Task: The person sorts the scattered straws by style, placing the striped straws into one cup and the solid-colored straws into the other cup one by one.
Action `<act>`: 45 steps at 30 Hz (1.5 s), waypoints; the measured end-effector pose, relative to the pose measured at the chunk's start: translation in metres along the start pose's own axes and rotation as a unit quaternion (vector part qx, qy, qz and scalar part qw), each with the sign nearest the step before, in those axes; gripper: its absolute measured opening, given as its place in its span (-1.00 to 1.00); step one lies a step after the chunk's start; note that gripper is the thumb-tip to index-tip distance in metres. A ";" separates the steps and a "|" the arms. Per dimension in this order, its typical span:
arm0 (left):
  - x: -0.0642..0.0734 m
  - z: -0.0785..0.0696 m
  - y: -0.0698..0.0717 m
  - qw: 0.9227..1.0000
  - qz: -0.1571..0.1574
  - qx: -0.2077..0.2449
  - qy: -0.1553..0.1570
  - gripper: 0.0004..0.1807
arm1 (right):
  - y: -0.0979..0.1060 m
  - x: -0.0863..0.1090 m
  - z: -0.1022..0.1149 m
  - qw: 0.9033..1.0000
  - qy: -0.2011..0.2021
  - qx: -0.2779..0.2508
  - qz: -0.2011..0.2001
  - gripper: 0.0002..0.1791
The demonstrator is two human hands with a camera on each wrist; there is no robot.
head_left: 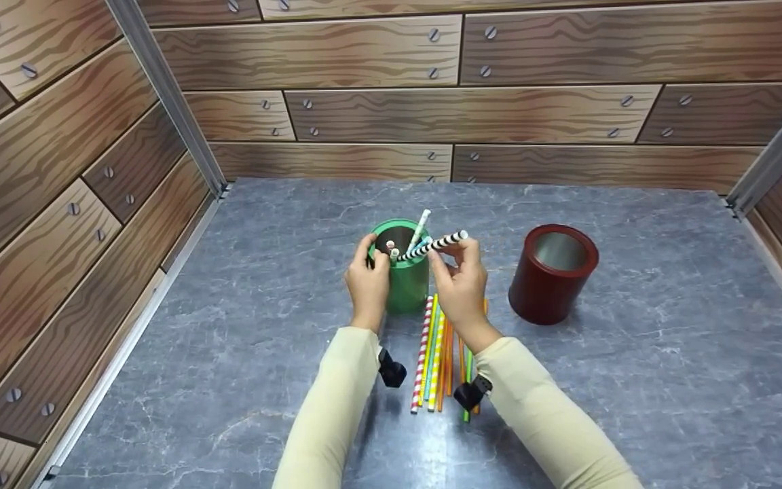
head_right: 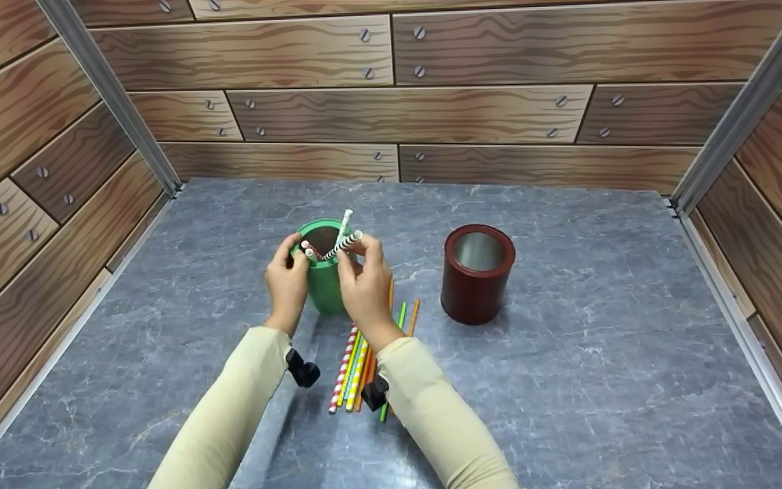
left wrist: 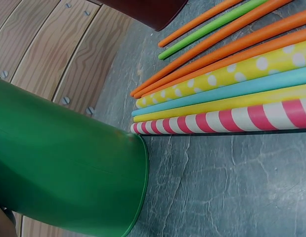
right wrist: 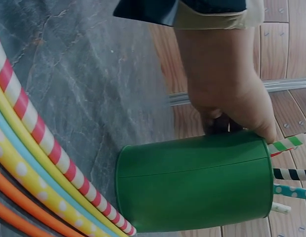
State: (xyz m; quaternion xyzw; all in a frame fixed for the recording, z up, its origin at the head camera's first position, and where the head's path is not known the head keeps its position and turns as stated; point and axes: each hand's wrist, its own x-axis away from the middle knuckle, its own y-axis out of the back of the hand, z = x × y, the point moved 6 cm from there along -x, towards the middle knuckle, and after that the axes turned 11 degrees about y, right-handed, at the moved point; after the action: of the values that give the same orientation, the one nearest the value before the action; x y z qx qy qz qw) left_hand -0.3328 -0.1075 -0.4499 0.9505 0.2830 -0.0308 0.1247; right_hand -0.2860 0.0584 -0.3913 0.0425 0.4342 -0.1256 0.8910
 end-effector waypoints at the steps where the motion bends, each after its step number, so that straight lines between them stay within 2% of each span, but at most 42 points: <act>1: 0.000 0.000 0.000 1.000 -0.002 0.000 -0.001 -0.61 | -0.001 0.001 -0.001 1.000 -0.004 0.001 0.004 -0.77; 10: 0.000 0.000 0.001 1.000 0.000 0.005 -0.001 -0.64 | -0.003 0.009 -0.010 0.999 -0.016 0.005 0.035 -0.75; 15: 0.000 -0.001 0.001 1.000 -0.010 0.008 -0.005 -0.60 | -0.003 0.012 -0.013 0.998 -0.029 0.016 0.045 -0.75; 23: 0.001 0.000 0.002 1.000 -0.009 0.012 0.002 -0.58 | 0.000 0.014 -0.009 0.998 -0.025 0.023 0.049 -0.79; 28: 0.001 0.000 0.001 1.000 -0.001 0.014 0.010 -0.58 | 0.001 0.015 -0.009 0.998 -0.037 0.028 0.048 -0.80; 34: 0.001 0.001 0.001 1.000 -0.002 0.012 0.007 -0.58 | 0.007 0.022 -0.022 0.997 -0.041 0.050 0.046 -0.82; 38: 0.001 0.001 0.001 1.000 -0.002 0.013 0.010 -0.58 | 0.012 0.025 -0.030 0.993 -0.068 0.079 0.049 -0.84; 45: 0.000 0.000 0.001 1.000 -0.001 0.010 0.004 -0.57 | 0.020 0.032 -0.044 0.980 -0.136 0.126 0.066 -0.82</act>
State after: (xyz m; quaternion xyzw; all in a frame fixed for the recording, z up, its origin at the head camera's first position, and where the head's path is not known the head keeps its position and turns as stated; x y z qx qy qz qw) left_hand -0.3322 -0.1082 -0.4495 0.9516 0.2838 -0.0303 0.1137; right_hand -0.2958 0.0802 -0.4443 0.1656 0.2862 -0.1250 0.9354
